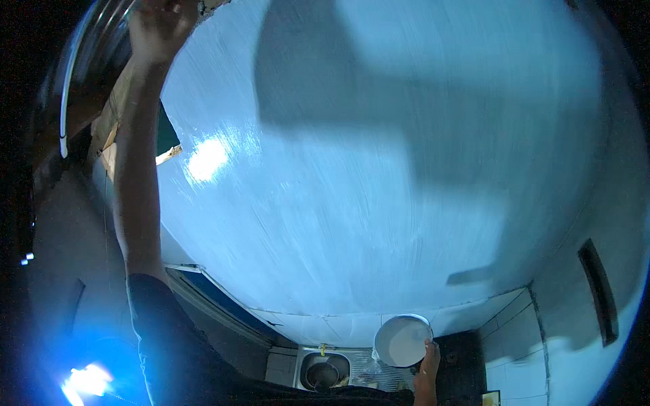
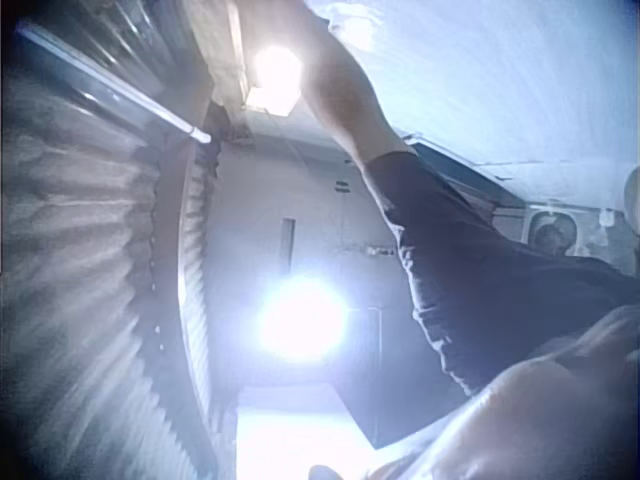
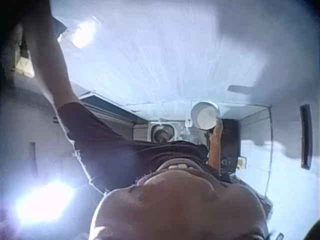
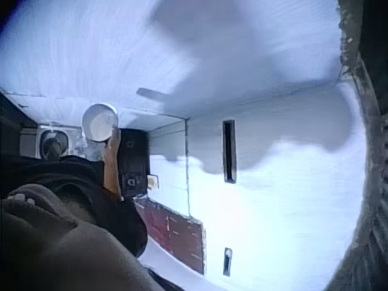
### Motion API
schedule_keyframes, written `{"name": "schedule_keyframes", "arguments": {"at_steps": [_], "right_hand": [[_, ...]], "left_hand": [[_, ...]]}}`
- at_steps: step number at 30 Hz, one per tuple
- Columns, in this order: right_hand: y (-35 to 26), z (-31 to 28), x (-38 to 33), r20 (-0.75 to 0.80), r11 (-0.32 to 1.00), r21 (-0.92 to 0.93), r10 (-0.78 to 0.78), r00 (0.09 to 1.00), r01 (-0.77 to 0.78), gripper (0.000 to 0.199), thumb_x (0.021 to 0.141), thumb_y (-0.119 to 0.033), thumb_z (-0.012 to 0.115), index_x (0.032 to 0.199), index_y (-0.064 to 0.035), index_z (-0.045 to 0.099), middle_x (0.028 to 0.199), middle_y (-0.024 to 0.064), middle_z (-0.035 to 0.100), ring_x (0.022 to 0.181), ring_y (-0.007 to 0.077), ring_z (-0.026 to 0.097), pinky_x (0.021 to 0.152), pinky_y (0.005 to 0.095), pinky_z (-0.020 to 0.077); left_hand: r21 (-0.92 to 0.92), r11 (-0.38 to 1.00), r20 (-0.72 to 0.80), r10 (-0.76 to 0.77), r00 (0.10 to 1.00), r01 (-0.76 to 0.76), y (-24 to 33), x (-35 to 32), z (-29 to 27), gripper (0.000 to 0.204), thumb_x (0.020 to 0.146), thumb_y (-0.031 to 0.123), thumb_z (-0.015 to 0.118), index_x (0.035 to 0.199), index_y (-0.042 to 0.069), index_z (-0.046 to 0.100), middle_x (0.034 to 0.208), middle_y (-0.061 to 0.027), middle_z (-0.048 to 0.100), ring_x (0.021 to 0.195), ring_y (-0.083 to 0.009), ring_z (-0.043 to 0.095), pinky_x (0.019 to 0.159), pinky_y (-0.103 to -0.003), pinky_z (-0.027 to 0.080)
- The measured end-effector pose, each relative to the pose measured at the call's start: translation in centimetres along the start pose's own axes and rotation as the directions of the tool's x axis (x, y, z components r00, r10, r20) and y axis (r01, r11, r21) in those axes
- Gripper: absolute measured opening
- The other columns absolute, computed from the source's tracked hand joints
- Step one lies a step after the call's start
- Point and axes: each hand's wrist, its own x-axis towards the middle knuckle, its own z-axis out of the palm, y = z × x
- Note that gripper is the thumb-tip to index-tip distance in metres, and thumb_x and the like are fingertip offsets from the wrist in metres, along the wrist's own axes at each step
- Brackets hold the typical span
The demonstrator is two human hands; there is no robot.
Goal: The person paints a wall with a paint brush, dipping the brush into a paint bucket and applying paint to the wall in strokes.
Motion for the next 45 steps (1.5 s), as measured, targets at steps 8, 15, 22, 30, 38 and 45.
{"name": "schedule_keyframes", "arguments": {"at_steps": [8, 15, 22, 30, 38, 45], "right_hand": [[3.7, -0.1, 1.1, -0.062, 0.733, 0.388, 0.626, 0.777, -0.559, 0.032, 0.087, -0.033, 0.052, 0.097, -0.0022, 0.053, 0.090, 0.0073, 0.047, 0.089, 0.0212, 0.047, 0.084, 0.0362, 0.0375], [1.3, -0.5, 0.3, -0.149, 0.771, 0.379, 0.596, 0.789, -0.511, 0.032, 0.086, -0.032, 0.055, 0.093, -0.0004, 0.053, 0.083, 0.0063, 0.046, 0.082, 0.0176, 0.046, 0.078, 0.0334, 0.0377], [6.0, -1.6, -0.3, -0.184, 0.793, 0.369, 0.574, 0.798, -0.485, 0.032, 0.082, -0.030, 0.057, 0.098, -0.0032, 0.054, 0.089, 0.0080, 0.053, 0.088, 0.0201, 0.053, 0.077, 0.0337, 0.0412], [3.9, -2.6, -1.0, -0.015, 0.978, -0.208, -0.038, 0.999, 0.034, 0.030, 0.092, -0.026, 0.050, 0.100, 0.0034, 0.050, 0.094, 0.0125, 0.045, 0.088, 0.0233, 0.044, 0.084, 0.0354, 0.0371], [5.9, -6.6, 0.0, -0.125, 0.985, 0.010, 0.172, 0.977, -0.172, 0.043, 0.069, 0.005, 0.050, 0.112, 0.0027, 0.045, 0.096, 0.0209, 0.049, 0.088, 0.0369, 0.050, 0.079, 0.0420, 0.0412], [4.0, -10.5, 0.1, 0.108, 0.807, -0.535, -0.227, 0.968, 0.249, 0.054, 0.064, 0.004, 0.046, 0.118, 0.0044, 0.041, 0.097, 0.0237, 0.046, 0.089, 0.0413, 0.046, 0.078, 0.0437, 0.0384]], "left_hand": [[0.046, 0.840, 0.088, 0.535, 0.840, -0.540, 13.0, -15.0, 2.6, 0.012, 0.082, 0.026, 0.066, 0.077, 0.017, 0.059, 0.074, 0.0046, 0.059, 0.070, -0.0068, 0.059, 0.048, -0.024, 0.051], [-0.539, 0.798, 0.591, 0.131, 0.796, 0.269, 20.1, -16.2, 4.4, 0.008, 0.077, 0.015, 0.070, 0.079, 0.012, 0.063, 0.077, -0.0025, 0.064, 0.068, -0.0160, 0.062, 0.049, -0.029, 0.049], [-0.364, 0.924, 0.048, -0.104, 0.993, 0.114, 5.2, -1.6, 6.0, 0.015, 0.079, 0.008, 0.063, 0.093, 0.003, 0.066, 0.069, -0.0086, 0.063, 0.056, -0.0132, 0.055, 0.050, -0.025, 0.041], [0.262, 0.933, -0.013, 0.257, 0.966, -0.245, 6.9, -0.9, 7.2, 0.019, 0.071, 0.017, 0.070, 0.087, 0.010, 0.062, 0.070, -0.0033, 0.061, 0.058, -0.0175, 0.060, 0.046, -0.030, 0.048], [-0.520, 0.722, 0.069, 0.567, 0.821, -0.456, 27.6, -15.1, 11.2, 0.015, 0.079, 0.023, 0.068, 0.074, 0.012, 0.060, 0.074, 0.0017, 0.059, 0.073, -0.0080, 0.059, 0.047, -0.022, 0.047], [-0.648, 0.714, 0.458, 0.085, 0.885, 0.266, 26.4, -8.8, 14.9, 0.011, 0.073, 0.013, 0.073, 0.080, 0.011, 0.064, 0.076, -0.0050, 0.064, 0.063, -0.0187, 0.062, 0.049, -0.029, 0.049]]}}
